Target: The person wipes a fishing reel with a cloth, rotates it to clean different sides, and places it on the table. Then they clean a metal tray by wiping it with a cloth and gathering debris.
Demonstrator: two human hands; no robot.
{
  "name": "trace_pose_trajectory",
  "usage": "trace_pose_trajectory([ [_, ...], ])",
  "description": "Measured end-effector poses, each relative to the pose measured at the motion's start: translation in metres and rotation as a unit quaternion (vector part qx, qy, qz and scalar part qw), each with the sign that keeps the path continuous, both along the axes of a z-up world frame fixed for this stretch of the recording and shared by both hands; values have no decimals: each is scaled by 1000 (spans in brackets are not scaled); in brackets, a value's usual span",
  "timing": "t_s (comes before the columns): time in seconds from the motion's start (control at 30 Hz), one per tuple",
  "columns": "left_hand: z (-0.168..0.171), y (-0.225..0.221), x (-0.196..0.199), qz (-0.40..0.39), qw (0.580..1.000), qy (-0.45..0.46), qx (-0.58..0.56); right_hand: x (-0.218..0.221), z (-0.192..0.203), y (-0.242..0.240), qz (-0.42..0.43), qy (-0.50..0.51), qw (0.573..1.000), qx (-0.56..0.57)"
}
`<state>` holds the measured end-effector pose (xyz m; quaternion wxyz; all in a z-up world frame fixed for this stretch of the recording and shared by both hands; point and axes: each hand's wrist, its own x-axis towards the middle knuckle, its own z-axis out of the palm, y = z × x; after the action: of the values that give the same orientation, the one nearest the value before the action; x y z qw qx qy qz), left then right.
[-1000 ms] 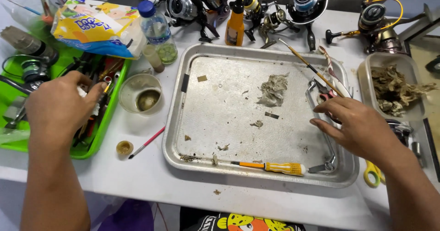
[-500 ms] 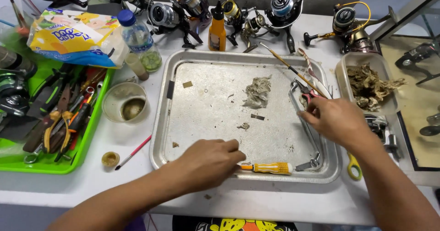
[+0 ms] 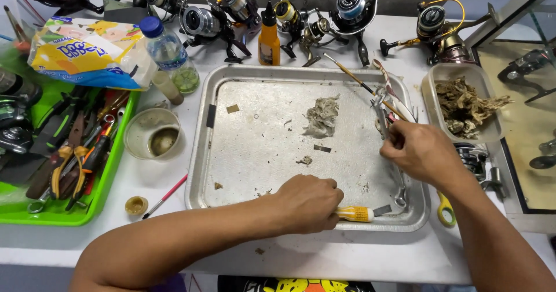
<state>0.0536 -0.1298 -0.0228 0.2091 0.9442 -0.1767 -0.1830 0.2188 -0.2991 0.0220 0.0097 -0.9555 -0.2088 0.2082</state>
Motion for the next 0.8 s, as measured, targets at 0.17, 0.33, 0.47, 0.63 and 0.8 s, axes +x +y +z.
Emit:
trace_pose_trajectory([
  [0.17, 7, 8, -2, 8, 999, -26, -24, -6, 35, -9, -144, 54, 968, 197],
  [0.33, 25, 21, -13, 11, 995, -67, -67, -5, 47, -7, -105, -50, 983, 142],
  [0.47, 41, 20, -44, -37, 982, -128, -133, -8, 30, 7, -25, -22, 992, -121],
  [0.63, 26, 8, -77, -91, 984, -88, -125, -8, 17, 7, 39, -44, 984, -170],
  [0.8, 5, 7, -91, -140, 983, -83, -89, -13, 24, 4, 14, -8, 994, -107],
])
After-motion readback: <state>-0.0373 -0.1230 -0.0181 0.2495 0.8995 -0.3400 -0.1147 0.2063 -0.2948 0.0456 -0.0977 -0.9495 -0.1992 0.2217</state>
